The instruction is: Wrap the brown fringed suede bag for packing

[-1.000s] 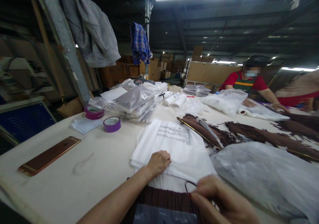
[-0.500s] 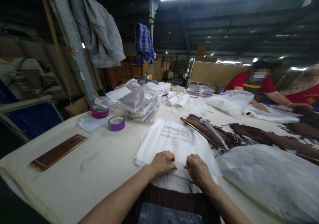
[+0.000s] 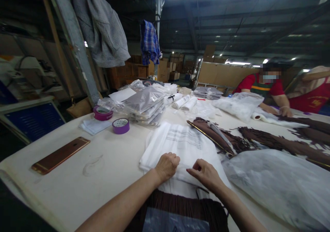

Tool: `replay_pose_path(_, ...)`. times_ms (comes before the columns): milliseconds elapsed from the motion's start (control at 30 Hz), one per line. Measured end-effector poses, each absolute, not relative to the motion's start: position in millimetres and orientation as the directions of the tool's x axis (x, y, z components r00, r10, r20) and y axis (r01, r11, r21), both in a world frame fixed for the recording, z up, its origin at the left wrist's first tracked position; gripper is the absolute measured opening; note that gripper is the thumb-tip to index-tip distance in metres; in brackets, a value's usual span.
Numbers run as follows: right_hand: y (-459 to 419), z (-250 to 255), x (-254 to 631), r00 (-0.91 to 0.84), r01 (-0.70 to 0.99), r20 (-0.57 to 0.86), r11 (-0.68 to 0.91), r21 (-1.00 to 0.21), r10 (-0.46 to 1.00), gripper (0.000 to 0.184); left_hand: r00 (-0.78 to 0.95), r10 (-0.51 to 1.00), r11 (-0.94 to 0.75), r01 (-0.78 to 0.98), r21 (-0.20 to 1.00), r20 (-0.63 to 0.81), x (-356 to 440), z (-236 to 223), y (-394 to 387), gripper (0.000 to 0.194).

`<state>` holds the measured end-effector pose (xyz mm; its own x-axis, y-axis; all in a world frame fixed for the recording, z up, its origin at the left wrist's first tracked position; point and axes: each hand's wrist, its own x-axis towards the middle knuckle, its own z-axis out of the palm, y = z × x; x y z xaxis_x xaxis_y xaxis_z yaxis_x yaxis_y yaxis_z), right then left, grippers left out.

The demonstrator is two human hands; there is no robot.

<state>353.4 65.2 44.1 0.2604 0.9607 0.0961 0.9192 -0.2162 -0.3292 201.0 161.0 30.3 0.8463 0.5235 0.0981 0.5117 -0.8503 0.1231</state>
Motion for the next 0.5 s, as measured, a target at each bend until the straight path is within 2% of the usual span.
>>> replay_pose_path(133,61,40,353,0.222,0.948,0.203,-0.161,-0.276,0.954,0.026,0.882,0.458,-0.889,0.455,0.049,0.115,197,36,158,0.016)
replay_pose_path(300,52,30,353,0.056,0.995,0.345,-0.024,-0.096,0.937,0.026,0.897,0.431,-0.901,0.434,-0.019,0.100,193,45,156,0.018)
replay_pose_path(500,41,30,363,-0.145,0.987,0.449,0.098,0.127,0.882,0.025,0.845,0.525,-0.844,0.532,-0.064,0.098,177,49,170,0.025)
